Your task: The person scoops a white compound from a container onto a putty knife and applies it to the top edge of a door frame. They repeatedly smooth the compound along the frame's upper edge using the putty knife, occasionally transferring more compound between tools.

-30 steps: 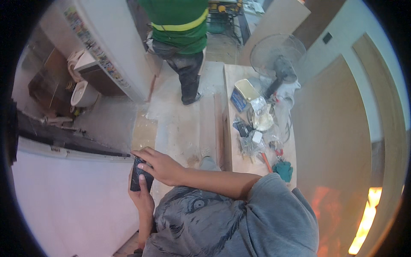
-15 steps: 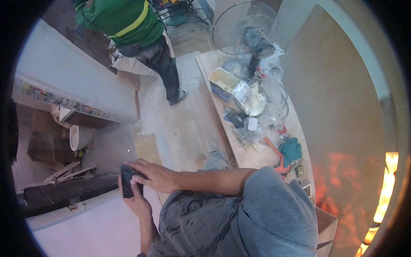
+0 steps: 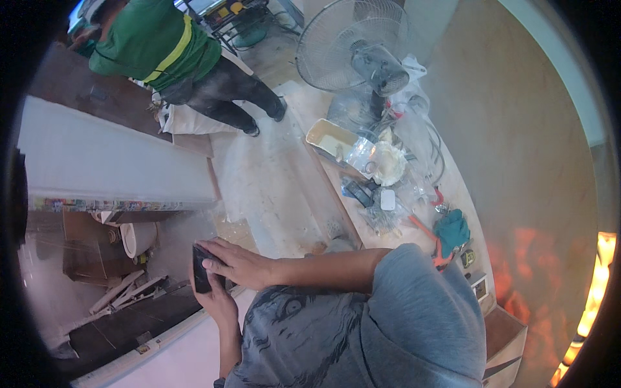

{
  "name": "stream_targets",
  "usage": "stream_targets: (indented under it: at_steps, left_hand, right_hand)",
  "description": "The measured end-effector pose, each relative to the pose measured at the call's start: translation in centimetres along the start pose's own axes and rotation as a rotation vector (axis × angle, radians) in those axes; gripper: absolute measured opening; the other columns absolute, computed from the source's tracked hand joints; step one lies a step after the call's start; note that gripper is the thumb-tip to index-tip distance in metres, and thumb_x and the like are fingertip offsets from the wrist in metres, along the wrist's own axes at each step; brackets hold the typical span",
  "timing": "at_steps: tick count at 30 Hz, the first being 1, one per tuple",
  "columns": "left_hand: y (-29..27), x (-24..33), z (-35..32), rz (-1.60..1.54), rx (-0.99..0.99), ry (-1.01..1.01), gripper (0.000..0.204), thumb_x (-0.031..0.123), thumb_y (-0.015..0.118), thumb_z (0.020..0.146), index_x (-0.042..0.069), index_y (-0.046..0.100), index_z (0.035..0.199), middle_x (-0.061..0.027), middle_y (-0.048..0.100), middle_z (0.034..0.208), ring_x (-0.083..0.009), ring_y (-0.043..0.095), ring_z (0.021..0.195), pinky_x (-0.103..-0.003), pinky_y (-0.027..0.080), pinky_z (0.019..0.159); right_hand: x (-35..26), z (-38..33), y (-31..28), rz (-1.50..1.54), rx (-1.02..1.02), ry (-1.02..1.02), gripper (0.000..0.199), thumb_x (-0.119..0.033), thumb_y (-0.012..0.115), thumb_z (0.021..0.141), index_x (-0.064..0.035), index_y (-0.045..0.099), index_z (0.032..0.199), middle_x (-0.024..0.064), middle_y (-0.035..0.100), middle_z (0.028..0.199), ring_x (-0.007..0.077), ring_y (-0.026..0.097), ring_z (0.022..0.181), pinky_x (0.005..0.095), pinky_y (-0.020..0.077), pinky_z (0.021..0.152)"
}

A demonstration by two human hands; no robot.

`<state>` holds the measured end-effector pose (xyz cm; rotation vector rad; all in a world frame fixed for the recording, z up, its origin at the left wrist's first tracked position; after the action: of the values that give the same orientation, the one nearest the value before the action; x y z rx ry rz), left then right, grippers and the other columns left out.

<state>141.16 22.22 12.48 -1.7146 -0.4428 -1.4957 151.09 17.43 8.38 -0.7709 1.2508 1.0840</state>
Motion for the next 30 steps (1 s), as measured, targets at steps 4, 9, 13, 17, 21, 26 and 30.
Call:
stream_targets:
  at_steps: [4, 9, 13, 17, 21, 26, 30]
  left_hand:
    - [2.4, -1.7, 1.5, 0.133, -0.128, 0.016, 0.043, 0.017, 0.052, 0.108, -0.004, 0.047, 0.145, -0.0176, 0.059, 0.133, -0.0233, 0.059, 0.121, -0.034, 0.05, 0.101]
    - [5.2, -1.4, 4.5, 0.011, -0.217, -0.061, 0.043, 0.016, 0.054, 0.107, -0.005, 0.05, 0.143, -0.019, 0.062, 0.133, -0.0229, 0.06, 0.12, -0.035, 0.05, 0.099]
    - [7.6, -2.4, 4.2, 0.276, -0.503, 0.145, 0.041, 0.017, 0.052, 0.107, -0.003, 0.05, 0.143, -0.0167, 0.063, 0.131, -0.0235, 0.065, 0.115, -0.036, 0.053, 0.098]
    - [9.6, -2.4, 5.8, 0.0, -0.616, 0.109, 0.039, 0.011, 0.05, 0.106, -0.003, 0.05, 0.143, -0.0192, 0.062, 0.132, -0.0262, 0.063, 0.12, -0.038, 0.054, 0.099]
    - [9.0, -1.3, 3.5, 0.145, -0.834, 0.311, 0.04, 0.011, 0.049, 0.106, -0.003, 0.049, 0.144, -0.0194, 0.062, 0.13, -0.0257, 0.064, 0.117, -0.036, 0.054, 0.097]
    - [6.2, -2.0, 0.1, 0.086, -1.058, 0.395, 0.041, 0.007, 0.049, 0.104, -0.004, 0.049, 0.143, -0.0196, 0.063, 0.129, -0.0245, 0.064, 0.115, -0.034, 0.053, 0.094]
    - [3.7, -7.3, -1.8, 0.036, -1.234, 0.327, 0.042, 0.013, 0.053, 0.106, -0.004, 0.048, 0.144, -0.016, 0.062, 0.13, -0.0224, 0.061, 0.119, -0.034, 0.051, 0.099]
  right_hand:
    - [2.7, 0.2, -3.4, 0.017, 0.171, 0.106, 0.061, -0.04, 0.04, 0.111, 0.0008, 0.033, 0.156, 0.0215, 0.047, 0.144, 0.0326, 0.045, 0.138, 0.0401, 0.0351, 0.116]
    - [1.8, -1.8, -6.6, 0.176, 0.317, 0.125, 0.07, -0.048, 0.04, 0.109, 0.0071, 0.037, 0.152, 0.0284, 0.044, 0.153, 0.0372, 0.041, 0.144, 0.0407, 0.0308, 0.12]
    - [2.3, -3.8, -8.6, 0.175, 0.534, 0.118, 0.07, -0.048, 0.04, 0.109, 0.0062, 0.037, 0.153, 0.0272, 0.049, 0.149, 0.0332, 0.047, 0.14, 0.0384, 0.0354, 0.117]
    - [1.9, -6.6, -7.4, 0.147, 0.714, 0.066, 0.069, -0.049, 0.042, 0.109, 0.0006, 0.033, 0.157, 0.0245, 0.055, 0.142, 0.0293, 0.057, 0.128, 0.0377, 0.0431, 0.109]
    - [2.0, -9.1, -5.0, 0.158, 0.876, 0.124, 0.072, -0.051, 0.039, 0.109, -0.0008, 0.029, 0.159, 0.0259, 0.058, 0.138, 0.0294, 0.059, 0.123, 0.0382, 0.0448, 0.106]
    - [3.6, -11.5, 0.9, -0.005, 1.148, 0.093, 0.071, -0.053, 0.036, 0.11, -0.0046, 0.027, 0.161, 0.0197, 0.062, 0.128, 0.0247, 0.058, 0.113, 0.0349, 0.0434, 0.104]
    - [5.6, -13.9, 7.2, -0.047, 1.274, 0.147, 0.077, -0.054, 0.039, 0.108, 0.0049, 0.029, 0.157, 0.0304, 0.051, 0.146, 0.0367, 0.054, 0.133, 0.039, 0.0405, 0.112]
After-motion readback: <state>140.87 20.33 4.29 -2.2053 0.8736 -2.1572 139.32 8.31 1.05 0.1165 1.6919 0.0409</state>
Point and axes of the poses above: each hand's wrist, its own z-axis towards the middle knuckle, its own y-axis out of the palm, x = y × z, the point moved 6 cm from there along z, towards the middle knuckle
